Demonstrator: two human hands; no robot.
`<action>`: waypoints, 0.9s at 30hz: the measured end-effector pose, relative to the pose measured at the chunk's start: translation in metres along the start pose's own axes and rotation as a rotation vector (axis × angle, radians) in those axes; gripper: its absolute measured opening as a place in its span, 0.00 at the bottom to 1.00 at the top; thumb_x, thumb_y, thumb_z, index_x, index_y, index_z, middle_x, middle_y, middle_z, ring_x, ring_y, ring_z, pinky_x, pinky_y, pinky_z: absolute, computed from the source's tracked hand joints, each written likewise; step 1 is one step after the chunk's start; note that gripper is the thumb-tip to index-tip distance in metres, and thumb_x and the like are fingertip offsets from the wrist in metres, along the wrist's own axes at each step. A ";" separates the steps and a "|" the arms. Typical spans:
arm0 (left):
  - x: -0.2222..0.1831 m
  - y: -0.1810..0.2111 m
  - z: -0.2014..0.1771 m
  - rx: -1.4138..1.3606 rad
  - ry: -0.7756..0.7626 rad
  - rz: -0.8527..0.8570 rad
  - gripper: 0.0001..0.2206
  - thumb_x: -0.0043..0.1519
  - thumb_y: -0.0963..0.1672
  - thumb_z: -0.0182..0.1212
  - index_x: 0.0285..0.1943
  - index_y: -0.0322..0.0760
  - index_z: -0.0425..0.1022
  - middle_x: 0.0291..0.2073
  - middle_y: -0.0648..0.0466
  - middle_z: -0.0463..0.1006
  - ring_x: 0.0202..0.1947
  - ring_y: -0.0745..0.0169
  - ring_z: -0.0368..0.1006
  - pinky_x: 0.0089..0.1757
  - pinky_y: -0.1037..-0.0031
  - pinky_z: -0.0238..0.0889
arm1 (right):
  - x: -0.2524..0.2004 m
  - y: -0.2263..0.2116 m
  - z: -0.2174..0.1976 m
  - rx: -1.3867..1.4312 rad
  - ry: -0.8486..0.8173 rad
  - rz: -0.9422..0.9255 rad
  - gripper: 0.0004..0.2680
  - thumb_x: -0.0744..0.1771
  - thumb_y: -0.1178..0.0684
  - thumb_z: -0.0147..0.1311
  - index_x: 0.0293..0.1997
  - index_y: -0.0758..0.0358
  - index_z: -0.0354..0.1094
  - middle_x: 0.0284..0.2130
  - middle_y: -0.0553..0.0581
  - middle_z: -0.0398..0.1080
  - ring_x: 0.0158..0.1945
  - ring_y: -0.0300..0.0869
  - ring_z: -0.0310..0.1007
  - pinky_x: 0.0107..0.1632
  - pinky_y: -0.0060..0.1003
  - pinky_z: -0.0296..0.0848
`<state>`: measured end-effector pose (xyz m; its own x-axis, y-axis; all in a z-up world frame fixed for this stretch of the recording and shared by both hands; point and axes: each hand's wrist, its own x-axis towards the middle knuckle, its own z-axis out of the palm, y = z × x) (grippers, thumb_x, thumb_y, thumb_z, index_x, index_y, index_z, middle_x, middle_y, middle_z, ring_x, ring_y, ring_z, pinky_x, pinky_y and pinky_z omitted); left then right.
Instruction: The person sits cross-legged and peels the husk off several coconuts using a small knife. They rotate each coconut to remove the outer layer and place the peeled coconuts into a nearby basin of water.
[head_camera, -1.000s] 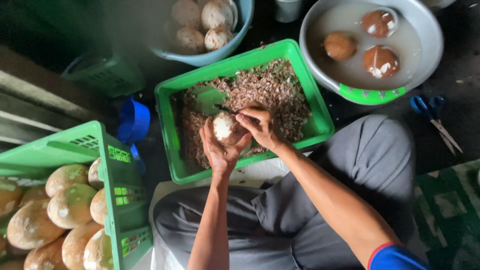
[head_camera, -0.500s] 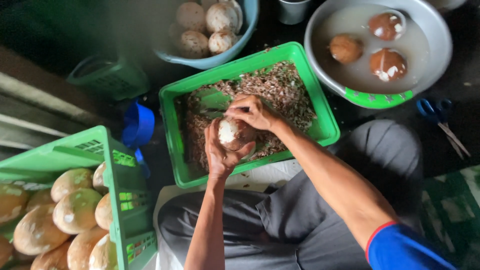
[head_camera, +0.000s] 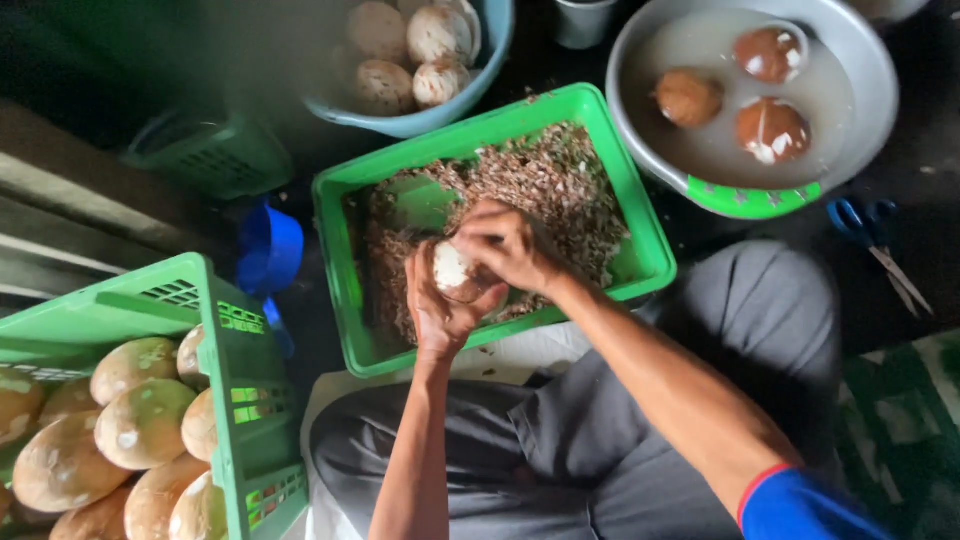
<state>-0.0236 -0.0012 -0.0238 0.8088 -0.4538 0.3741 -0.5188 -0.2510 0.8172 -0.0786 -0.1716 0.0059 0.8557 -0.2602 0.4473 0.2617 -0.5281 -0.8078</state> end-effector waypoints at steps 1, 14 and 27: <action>0.002 0.002 0.003 0.005 0.012 -0.008 0.49 0.29 0.54 0.85 0.61 0.37 0.67 0.48 0.45 0.72 0.50 0.43 0.74 0.53 0.59 0.68 | -0.001 -0.004 0.000 0.006 -0.013 -0.005 0.05 0.66 0.49 0.61 0.34 0.56 0.77 0.37 0.53 0.76 0.41 0.47 0.77 0.48 0.38 0.75; -0.005 0.011 0.003 -0.173 0.064 0.100 0.49 0.35 0.51 0.86 0.65 0.31 0.63 0.53 0.38 0.67 0.54 0.35 0.70 0.57 0.51 0.61 | -0.033 0.065 0.030 0.196 0.243 0.442 0.06 0.68 0.50 0.59 0.43 0.60 0.77 0.38 0.62 0.76 0.44 0.49 0.77 0.51 0.43 0.73; 0.014 0.019 -0.008 0.031 -0.238 -0.302 0.54 0.24 0.48 0.87 0.67 0.49 0.66 0.55 0.48 0.71 0.57 0.40 0.72 0.59 0.54 0.65 | -0.027 -0.014 0.002 -0.086 0.166 0.049 0.02 0.66 0.51 0.59 0.37 0.49 0.78 0.36 0.49 0.76 0.41 0.43 0.76 0.46 0.35 0.75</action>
<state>-0.0199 -0.0050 0.0002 0.8412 -0.5408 0.0035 -0.2784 -0.4276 0.8600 -0.1049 -0.1554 0.0044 0.7792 -0.4136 0.4710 0.1759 -0.5769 -0.7976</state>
